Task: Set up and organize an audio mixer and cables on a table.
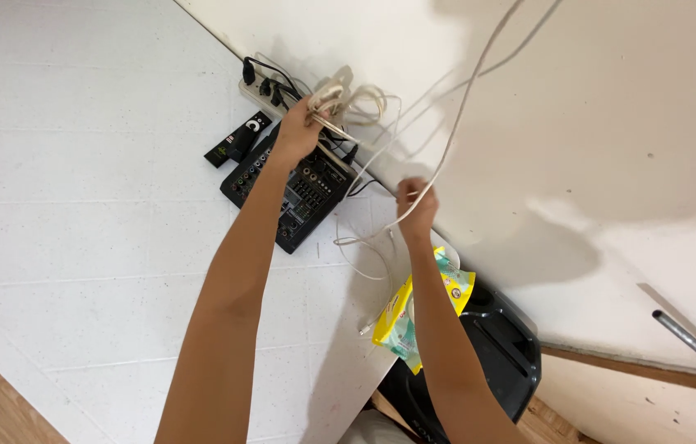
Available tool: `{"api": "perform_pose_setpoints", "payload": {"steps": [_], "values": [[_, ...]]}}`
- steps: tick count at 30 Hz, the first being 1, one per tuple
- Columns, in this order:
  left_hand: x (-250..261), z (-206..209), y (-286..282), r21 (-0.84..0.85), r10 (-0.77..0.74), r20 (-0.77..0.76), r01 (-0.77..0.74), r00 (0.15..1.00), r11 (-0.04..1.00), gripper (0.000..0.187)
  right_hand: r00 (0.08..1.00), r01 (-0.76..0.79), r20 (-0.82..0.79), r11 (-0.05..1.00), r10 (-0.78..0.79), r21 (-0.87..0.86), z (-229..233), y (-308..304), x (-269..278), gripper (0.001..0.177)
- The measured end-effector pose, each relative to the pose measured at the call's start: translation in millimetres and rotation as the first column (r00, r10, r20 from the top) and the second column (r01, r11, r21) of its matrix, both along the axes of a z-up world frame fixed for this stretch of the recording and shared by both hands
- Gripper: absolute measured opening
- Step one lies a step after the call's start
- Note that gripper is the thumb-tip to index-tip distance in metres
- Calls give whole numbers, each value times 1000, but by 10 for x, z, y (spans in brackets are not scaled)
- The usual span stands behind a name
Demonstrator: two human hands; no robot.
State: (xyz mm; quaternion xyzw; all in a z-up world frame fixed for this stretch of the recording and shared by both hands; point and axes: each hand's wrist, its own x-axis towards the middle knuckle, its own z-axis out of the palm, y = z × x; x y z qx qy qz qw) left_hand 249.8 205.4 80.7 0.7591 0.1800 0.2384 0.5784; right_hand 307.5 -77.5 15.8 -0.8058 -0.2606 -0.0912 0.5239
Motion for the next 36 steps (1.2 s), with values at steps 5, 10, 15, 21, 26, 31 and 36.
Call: {"api": "perform_pose_setpoints", "payload": {"steps": [5,10,15,21,26,31,36], "values": [[-237,-136,-109,-71,-18,-51,14,999,997,33,961,87,-275,899,38,429,648,233,224,12],[-399,-480,-170,-228,12,42,-2,999,974,45,962,-35,-261,987,75,154,802,545,405,24],[-576,-571,-353,-105,-3,193,24,981,994,19,956,-180,167,932,241,-315,196,824,734,19],[-549,-856,-538,-82,-21,-40,18,999,996,44,896,-387,-271,919,352,-83,160,839,289,19],[-501,-602,-831,-150,72,-36,-76,997,986,51,919,-349,103,908,380,-233,266,795,-54,39],[-458,-356,-741,-147,155,-238,-193,959,970,44,937,-334,82,939,340,-81,17,634,82,30],[-457,-174,-507,170,373,-145,-348,917,922,28,929,130,369,963,-34,-238,-533,419,291,9]]}}
